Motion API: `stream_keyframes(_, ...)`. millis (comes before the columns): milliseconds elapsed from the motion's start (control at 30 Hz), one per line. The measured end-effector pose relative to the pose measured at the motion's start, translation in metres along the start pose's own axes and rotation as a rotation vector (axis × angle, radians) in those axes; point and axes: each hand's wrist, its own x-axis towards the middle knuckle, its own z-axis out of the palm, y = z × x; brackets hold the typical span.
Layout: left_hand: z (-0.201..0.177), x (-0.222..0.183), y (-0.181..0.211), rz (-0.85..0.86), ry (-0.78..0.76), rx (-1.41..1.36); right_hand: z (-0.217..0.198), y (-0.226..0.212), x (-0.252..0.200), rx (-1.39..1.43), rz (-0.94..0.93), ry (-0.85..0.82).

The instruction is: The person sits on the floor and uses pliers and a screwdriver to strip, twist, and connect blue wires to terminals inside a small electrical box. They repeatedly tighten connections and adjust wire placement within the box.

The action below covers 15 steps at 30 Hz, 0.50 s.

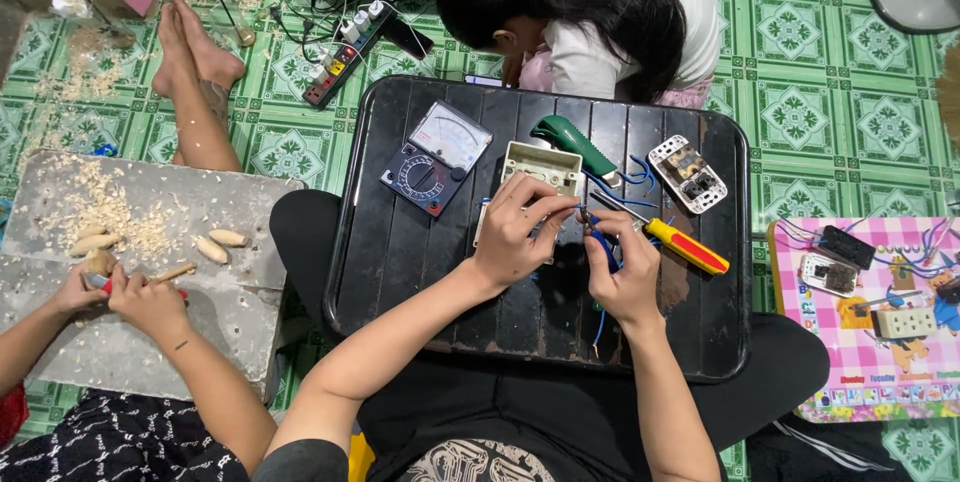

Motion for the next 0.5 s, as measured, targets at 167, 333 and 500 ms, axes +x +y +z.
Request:
stream_keyframes(167,0.0003,-0.0017,-0.0019,0.007,-0.006,0.013,-0.0019,-0.0051,0.0013,-0.066,-0.02,-0.008)
stream_keyframes(333,0.0015,-0.0029,-0.0035,0.011,-0.007,0.029,-0.0012,-0.0007,-0.0026,-0.071,-0.01,-0.011)
stream_keyframes(500,0.0019,-0.0027,-0.0039,0.01,-0.012,0.02,0.0002,0.0006,-0.0033,-0.11,0.016,0.01)
